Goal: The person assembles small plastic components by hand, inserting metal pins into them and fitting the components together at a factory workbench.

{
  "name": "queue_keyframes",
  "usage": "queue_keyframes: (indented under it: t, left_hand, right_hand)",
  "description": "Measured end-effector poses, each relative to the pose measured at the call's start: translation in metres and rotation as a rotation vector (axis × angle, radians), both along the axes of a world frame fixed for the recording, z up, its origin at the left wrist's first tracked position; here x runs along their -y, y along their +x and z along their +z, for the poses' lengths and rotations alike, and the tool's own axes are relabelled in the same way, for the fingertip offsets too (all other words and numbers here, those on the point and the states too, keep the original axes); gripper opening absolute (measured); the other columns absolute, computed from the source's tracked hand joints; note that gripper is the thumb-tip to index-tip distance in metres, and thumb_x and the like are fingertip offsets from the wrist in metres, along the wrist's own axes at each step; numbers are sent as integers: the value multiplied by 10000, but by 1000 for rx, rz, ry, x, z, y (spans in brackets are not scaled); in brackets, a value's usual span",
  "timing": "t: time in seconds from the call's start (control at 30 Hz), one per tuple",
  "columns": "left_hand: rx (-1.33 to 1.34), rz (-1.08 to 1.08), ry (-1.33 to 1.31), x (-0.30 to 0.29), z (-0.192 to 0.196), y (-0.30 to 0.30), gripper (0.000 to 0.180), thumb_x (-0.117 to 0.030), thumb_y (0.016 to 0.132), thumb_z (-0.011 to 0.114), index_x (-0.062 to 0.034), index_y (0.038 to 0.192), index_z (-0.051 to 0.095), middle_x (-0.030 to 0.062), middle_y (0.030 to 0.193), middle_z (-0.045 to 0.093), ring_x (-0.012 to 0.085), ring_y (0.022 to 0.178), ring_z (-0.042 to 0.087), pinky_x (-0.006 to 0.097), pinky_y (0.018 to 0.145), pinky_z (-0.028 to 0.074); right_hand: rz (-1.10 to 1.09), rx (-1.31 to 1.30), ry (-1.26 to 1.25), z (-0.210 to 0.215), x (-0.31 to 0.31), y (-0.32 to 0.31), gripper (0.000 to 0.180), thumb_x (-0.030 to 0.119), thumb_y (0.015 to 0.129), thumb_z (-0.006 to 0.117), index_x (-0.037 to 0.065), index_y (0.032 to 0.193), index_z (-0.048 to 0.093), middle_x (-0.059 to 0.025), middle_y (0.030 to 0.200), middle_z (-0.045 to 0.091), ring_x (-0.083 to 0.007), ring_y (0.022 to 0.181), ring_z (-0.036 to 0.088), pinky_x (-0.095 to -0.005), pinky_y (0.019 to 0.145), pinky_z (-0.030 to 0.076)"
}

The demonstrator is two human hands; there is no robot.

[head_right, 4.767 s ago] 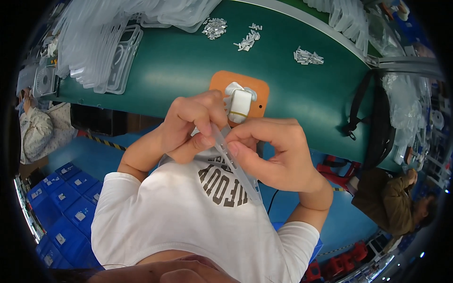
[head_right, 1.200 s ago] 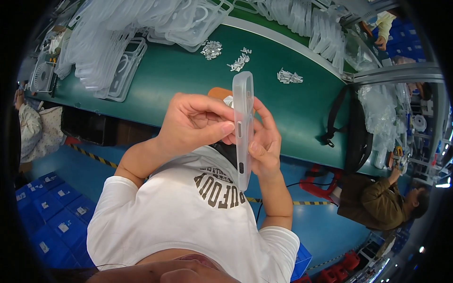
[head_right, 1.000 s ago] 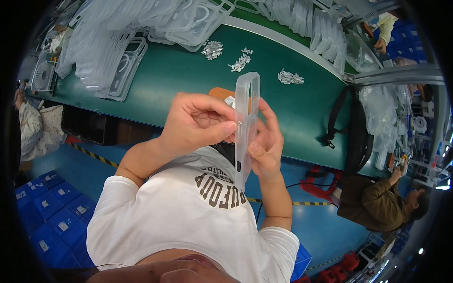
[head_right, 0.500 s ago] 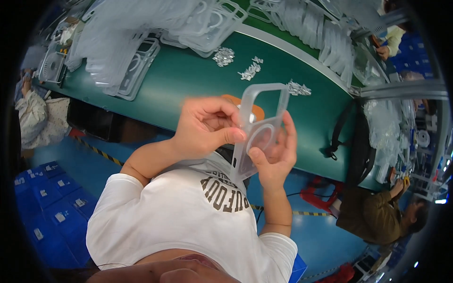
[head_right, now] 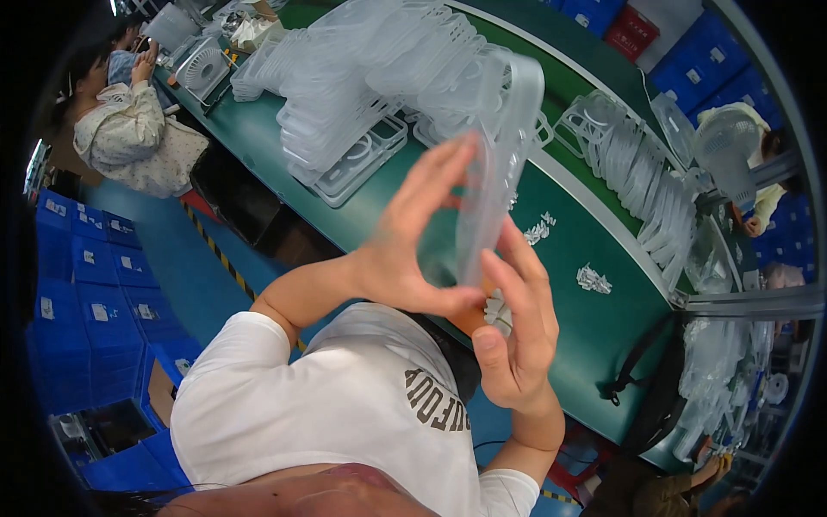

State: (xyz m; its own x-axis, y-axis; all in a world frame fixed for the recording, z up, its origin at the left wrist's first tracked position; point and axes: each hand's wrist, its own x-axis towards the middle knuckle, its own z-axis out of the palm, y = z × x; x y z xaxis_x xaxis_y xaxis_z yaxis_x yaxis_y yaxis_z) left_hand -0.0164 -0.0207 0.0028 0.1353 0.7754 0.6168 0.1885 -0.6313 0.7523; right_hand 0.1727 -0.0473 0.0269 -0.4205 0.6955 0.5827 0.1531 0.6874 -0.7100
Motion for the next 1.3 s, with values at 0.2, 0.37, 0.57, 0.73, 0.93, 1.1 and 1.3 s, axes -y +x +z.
queue_keyframes:
  t: [0.2,0.37,0.57,0.73,0.93,1.1,1.3]
  left_hand:
    - [-430,694,384,-68,83,-113,917,-280,714,737,-39,1485,303,238,1457,360,354,1295,428,403,1048,376]
    - [-921,951,88,-134,99,-162,842,-409,774,676,-104,1480,331,178,1471,391,355,1322,419,418,1071,372]
    - [-1151,760,-352,-151,88,-165,767,-587,845,470,-121,1452,419,169,1494,394,357,1331,423,413,1089,368]
    - [-1118,970,260,-152,81,-162,647,-536,882,554,-128,1382,509,139,1433,480,345,1279,475,424,1065,384]
    - [-816,456,511,-157,84,-55,336,-236,875,658,-79,1172,632,84,1207,616,288,1115,571,387,940,462]
    - [-1119,111,286,-236,41,51,193,-120,858,628,-94,1038,693,82,1029,659,293,1017,617,411,846,512]
    - [-1379,167,151,-354,-20,116,278,-103,779,646,-130,1049,704,92,1081,675,301,982,644,416,808,534]
  right_hand:
    - [-468,-132,35,-69,14,43,530,192,850,673,-44,1287,490,-229,1349,469,-352,1237,492,-438,1015,409]
    - [-486,-137,-152,-112,44,53,584,192,852,678,-45,1337,455,-189,1360,469,-307,1242,491,-404,1023,398]
    - [-533,45,-220,-126,51,29,574,27,754,725,-54,1281,511,-201,1304,512,-309,1150,558,-405,978,445]
    - [-590,79,-182,-137,37,22,331,-38,760,671,-42,1090,638,-169,1135,617,-314,954,628,-396,856,494]
    - [-611,151,-108,-131,10,20,291,-32,717,664,-26,1008,658,-141,1035,635,-321,857,618,-397,748,487]
    - [-627,125,-28,-133,12,27,322,-35,691,672,-16,1012,653,-120,1019,637,-312,842,614,-400,733,477]
    - [-544,115,-39,-128,13,27,325,4,691,715,9,1010,657,-101,1002,634,-300,842,606,-394,727,464]
